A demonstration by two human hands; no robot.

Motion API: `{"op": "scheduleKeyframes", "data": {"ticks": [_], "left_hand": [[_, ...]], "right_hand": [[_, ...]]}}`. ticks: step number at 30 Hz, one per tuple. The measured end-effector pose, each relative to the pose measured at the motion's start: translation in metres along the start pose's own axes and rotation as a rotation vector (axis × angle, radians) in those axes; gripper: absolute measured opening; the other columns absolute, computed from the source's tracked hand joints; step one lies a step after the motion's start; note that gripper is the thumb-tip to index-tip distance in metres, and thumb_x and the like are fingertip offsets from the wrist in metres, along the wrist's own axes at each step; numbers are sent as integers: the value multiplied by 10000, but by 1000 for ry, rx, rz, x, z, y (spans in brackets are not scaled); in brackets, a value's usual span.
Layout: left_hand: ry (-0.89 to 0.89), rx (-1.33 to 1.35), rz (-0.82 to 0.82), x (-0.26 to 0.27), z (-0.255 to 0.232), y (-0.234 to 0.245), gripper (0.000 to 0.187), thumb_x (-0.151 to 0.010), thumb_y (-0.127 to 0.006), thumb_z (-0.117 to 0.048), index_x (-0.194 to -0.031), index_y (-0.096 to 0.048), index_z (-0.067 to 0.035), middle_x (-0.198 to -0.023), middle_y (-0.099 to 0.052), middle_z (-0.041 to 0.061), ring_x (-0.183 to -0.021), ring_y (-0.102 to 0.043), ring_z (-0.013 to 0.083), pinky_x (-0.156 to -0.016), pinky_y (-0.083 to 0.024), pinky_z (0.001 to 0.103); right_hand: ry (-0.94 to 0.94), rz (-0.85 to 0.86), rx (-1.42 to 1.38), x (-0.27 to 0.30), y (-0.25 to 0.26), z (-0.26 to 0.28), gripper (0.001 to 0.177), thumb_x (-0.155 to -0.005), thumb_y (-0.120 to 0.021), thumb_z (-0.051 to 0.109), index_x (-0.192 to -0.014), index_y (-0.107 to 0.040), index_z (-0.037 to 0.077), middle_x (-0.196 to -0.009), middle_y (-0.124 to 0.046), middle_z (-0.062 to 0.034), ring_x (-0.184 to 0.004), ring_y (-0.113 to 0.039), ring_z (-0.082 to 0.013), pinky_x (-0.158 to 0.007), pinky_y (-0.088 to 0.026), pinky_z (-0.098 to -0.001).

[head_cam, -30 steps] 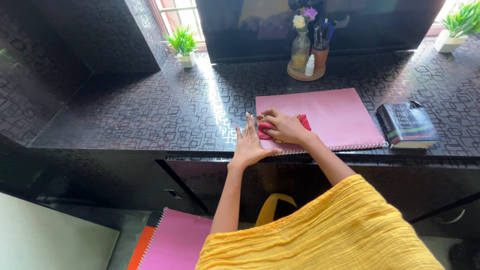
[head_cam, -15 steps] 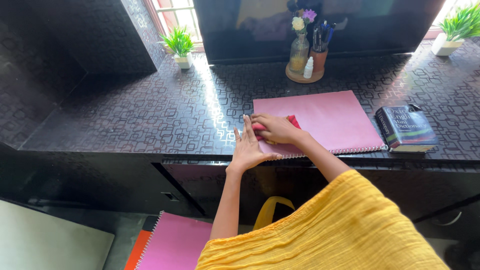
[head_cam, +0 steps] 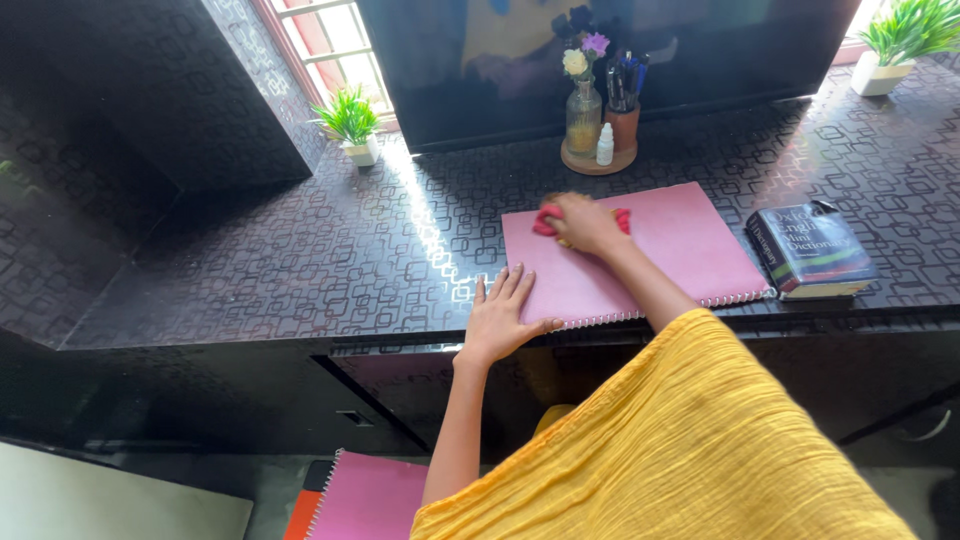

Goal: The person wipes a patterned countertop with a cloth, then wipes the covers of two pink spiral notebooks. They also rearrange small potted plants and a pen holder on the surface. The actions are performed by hand using a cloth.

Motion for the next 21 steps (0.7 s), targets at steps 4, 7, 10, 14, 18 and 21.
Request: {"op": "scheduleKeyframes", "data": {"ticks": [4, 7, 10, 14, 18, 21], "left_hand": [[10, 3, 11, 0, 1, -1, 1131, -758, -462, -917, -1577, -380, -142, -1676, -283, 111, -1559, -213, 279, -1252, -70, 553], [30, -15, 37, -2, 1, -4, 1146, -738, -445, -932, -1580, -369, -159, -1672, -274, 92, -1556, -195, 265, -1251, -54, 547], [43, -25, 48, -2, 1, -3, 1156, -720, -446, -939, -1577, -367, -167, -1670, -274, 77, -1555, -189, 255, -1255, -48, 536], [37, -14, 39, -1, -1, 0, 1150, -735, -462, -929, -1576, -373, -149, -1676, -276, 89, -1561, -186, 262, -1257, -52, 541], [43, -13, 42, 0, -2, 2, 1152, -738, -475, -921, -1577, -371, -139, -1674, -273, 96, -1565, -179, 264, -1256, -50, 548], [46, -13, 51, -1, -1, 0, 1160, -738, -481, -920, -1579, -356, -132, -1673, -256, 99, -1562, -168, 262, -1248, -41, 551]], "right_hand": [[-113, -71, 84, 17, 25, -75, 375, -973, -614, 338, -1245, -669, 85, -1313, -660, -193, -1206, -636, -377, -1020, -503, -493], [-169, -79, 104, 36, 44, -125, 374, -967, -599, 321, -1258, -674, 98, -1312, -648, -209, -1210, -617, -388, -1010, -489, -499], [-162, -146, 149, 52, 64, -158, 407, -981, -596, 336, -1292, -653, 81, -1310, -642, -216, -1239, -588, -393, -1047, -445, -510], [-156, -251, 257, 70, 75, -166, 497, -1003, -614, 362, -1359, -592, 16, -1372, -616, -213, -1312, -553, -382, -1113, -398, -529], [-96, -172, 387, 91, 76, -128, 465, -966, -622, 362, -1362, -619, 117, -1404, -569, -193, -1328, -519, -362, -1113, -378, -536], [-80, -19, 277, 108, 75, -84, 381, -973, -597, 339, -1317, -644, 181, -1437, -565, -129, -1342, -515, -335, -1144, -387, -505]]}}
Point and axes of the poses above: each hand's wrist, its own x-axis away from the middle knuckle, its own y-axis out of the back of the hand, z = x × y, the point moved 7 cm from there along -x, towards the middle knuckle
